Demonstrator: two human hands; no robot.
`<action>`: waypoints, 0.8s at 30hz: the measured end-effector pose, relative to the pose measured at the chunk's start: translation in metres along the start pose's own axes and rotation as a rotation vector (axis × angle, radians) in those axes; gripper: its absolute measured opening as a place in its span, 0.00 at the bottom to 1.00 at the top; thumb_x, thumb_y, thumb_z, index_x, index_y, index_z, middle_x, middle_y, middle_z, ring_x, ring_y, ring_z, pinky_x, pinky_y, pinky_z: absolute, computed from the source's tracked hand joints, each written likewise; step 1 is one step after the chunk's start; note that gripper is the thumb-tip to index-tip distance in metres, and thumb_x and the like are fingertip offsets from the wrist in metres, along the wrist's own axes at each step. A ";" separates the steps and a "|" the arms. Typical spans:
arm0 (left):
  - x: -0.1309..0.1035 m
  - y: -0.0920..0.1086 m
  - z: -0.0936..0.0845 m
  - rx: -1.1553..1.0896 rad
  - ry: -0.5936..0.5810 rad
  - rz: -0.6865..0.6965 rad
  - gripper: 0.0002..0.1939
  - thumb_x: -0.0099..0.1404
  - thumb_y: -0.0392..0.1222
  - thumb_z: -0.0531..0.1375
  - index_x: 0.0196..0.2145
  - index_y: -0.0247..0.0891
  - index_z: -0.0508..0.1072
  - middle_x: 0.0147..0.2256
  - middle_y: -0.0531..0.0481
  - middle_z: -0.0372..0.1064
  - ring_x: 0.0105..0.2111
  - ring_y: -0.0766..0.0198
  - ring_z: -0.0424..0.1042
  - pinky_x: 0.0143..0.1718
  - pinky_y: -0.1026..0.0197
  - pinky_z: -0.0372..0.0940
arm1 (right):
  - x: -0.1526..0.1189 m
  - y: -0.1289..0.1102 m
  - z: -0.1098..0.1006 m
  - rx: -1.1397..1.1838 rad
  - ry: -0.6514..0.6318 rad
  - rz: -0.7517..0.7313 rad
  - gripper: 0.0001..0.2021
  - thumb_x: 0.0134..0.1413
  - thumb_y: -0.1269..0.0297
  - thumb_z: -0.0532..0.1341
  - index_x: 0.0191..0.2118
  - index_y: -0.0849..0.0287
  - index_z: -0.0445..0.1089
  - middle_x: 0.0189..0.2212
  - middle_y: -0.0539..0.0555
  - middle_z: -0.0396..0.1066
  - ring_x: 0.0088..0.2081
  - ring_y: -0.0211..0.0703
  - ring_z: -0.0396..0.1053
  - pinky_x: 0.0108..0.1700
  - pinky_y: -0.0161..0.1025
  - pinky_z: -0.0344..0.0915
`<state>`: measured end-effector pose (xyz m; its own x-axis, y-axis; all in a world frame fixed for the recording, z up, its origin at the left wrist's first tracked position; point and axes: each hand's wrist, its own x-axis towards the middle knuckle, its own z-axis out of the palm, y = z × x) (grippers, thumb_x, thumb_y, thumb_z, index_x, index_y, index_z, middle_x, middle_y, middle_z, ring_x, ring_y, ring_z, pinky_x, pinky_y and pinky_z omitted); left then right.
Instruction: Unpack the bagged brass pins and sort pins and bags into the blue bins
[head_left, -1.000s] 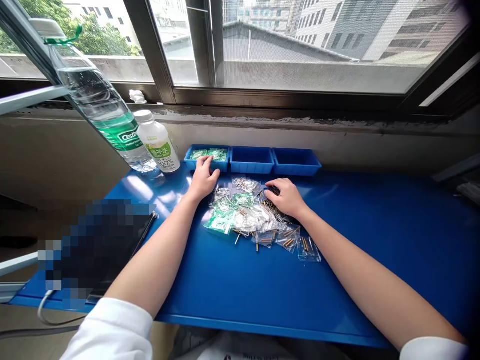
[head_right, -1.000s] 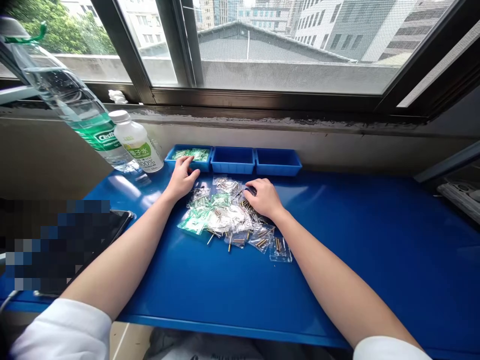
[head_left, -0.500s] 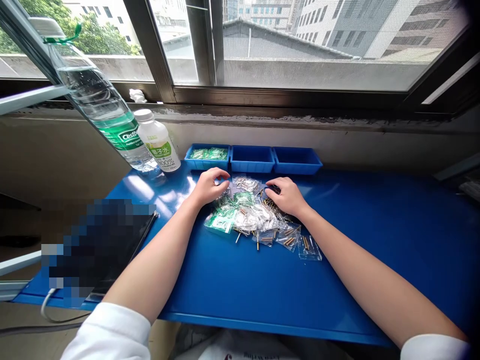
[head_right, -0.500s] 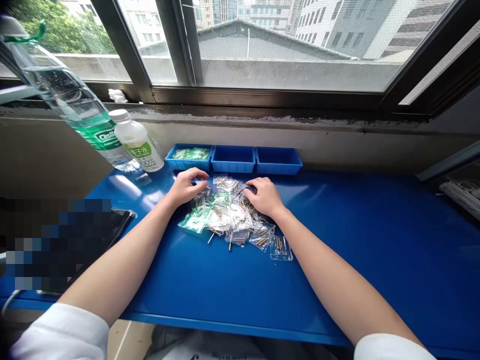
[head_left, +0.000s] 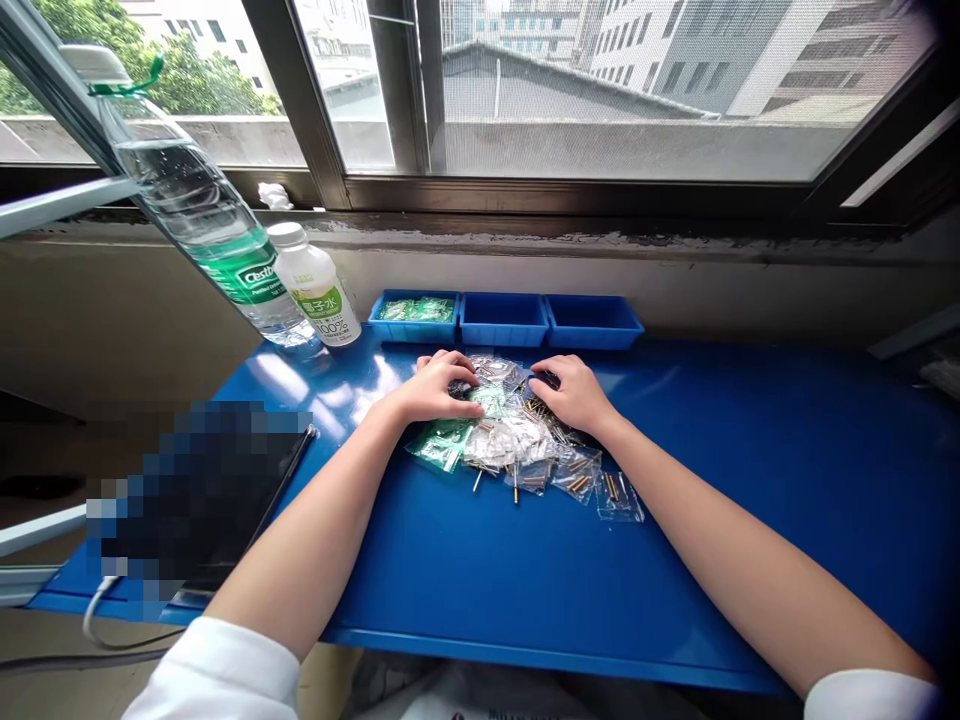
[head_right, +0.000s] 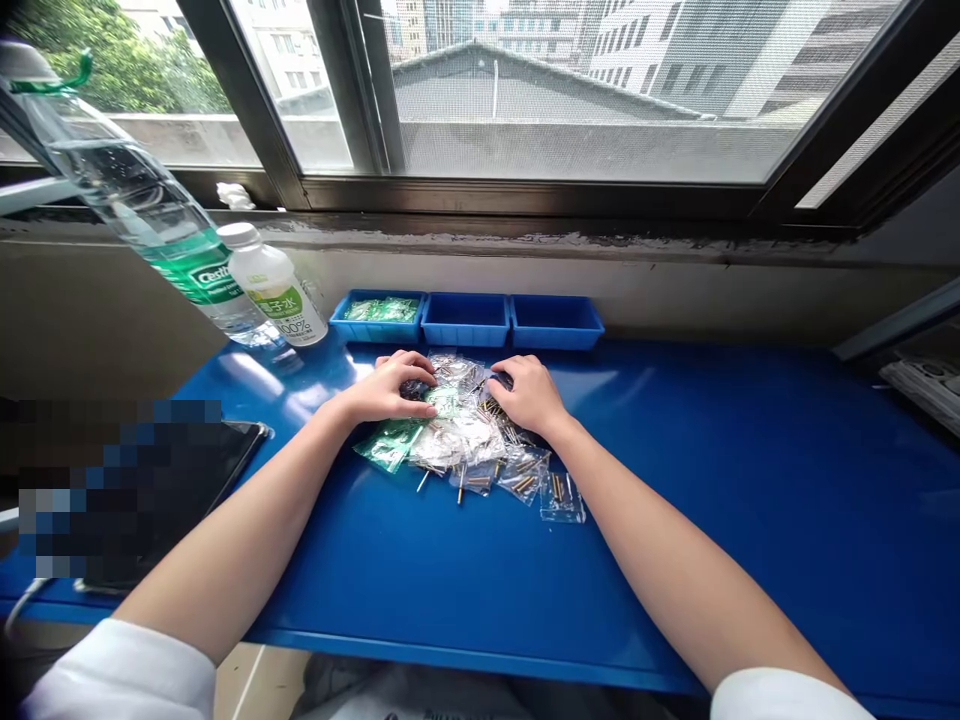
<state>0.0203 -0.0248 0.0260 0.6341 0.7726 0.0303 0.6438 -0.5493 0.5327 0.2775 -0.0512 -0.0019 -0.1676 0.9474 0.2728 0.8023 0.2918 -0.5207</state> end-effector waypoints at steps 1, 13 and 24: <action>0.000 0.000 0.000 -0.021 0.015 -0.008 0.24 0.50 0.59 0.66 0.39 0.39 0.76 0.48 0.44 0.67 0.53 0.46 0.61 0.56 0.43 0.50 | 0.000 0.001 0.000 0.000 -0.001 -0.001 0.13 0.54 0.59 0.58 0.41 0.59 0.75 0.42 0.58 0.75 0.47 0.54 0.67 0.47 0.50 0.65; 0.000 0.001 0.003 -0.617 0.274 -0.050 0.21 0.49 0.49 0.69 0.37 0.34 0.74 0.28 0.50 0.72 0.28 0.64 0.70 0.31 0.63 0.63 | 0.000 -0.008 -0.005 0.130 0.202 -0.149 0.09 0.54 0.63 0.59 0.38 0.58 0.74 0.38 0.58 0.76 0.44 0.52 0.71 0.45 0.49 0.68; 0.003 0.004 0.007 -0.674 0.273 0.000 0.20 0.52 0.51 0.68 0.38 0.34 0.77 0.33 0.47 0.75 0.30 0.65 0.70 0.31 0.64 0.65 | -0.009 -0.027 -0.009 0.441 -0.083 -0.368 0.18 0.51 0.68 0.61 0.49 0.53 0.72 0.43 0.55 0.75 0.42 0.46 0.71 0.39 0.41 0.67</action>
<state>0.0279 -0.0272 0.0219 0.4481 0.8728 0.1933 0.1846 -0.3019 0.9353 0.2623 -0.0689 0.0174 -0.4488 0.7752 0.4445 0.3711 0.6142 -0.6965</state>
